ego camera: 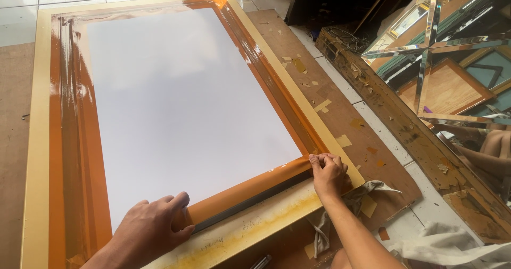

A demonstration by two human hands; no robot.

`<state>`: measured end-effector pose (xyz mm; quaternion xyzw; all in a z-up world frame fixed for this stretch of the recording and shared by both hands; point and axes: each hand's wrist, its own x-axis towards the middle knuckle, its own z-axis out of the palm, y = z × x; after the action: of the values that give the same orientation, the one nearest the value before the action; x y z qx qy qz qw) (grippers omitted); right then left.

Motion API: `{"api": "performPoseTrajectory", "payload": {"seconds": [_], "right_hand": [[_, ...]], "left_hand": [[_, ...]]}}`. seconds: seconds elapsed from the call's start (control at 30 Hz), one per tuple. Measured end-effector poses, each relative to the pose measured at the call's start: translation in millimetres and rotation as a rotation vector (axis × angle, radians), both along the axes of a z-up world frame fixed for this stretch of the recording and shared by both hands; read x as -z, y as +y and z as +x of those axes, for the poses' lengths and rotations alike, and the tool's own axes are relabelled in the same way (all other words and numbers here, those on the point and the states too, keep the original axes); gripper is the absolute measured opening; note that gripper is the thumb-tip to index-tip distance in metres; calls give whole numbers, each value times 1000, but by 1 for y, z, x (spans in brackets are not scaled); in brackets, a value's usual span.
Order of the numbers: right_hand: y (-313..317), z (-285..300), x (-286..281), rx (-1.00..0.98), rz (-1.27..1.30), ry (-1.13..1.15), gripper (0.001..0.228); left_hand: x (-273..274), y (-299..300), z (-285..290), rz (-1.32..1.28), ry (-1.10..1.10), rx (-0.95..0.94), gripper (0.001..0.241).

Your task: Applying adhesive tape to the edges of a large frame to secure the backboard.

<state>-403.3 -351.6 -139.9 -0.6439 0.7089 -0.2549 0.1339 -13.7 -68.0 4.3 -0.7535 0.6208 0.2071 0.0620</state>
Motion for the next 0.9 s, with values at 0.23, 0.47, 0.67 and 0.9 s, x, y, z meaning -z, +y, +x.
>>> {"api": "performPoseTrajectory", "payload": {"seconds": [0.23,0.47,0.67,0.9], "right_hand": [[1,2,5,4,-22,-9,38],[0,1,-2,2,16,12,42],[3,0,-18,-57,36,46,38],[14,14,-65,-14,213,22,55]], "left_hand": [[-4,1,-1,16,8,-9,37],[-5,1,-2,9,3,-11,36],[-10,0,-1,1,1,-11,35],[-10,0,-2,-4,2,-7,37]]}}
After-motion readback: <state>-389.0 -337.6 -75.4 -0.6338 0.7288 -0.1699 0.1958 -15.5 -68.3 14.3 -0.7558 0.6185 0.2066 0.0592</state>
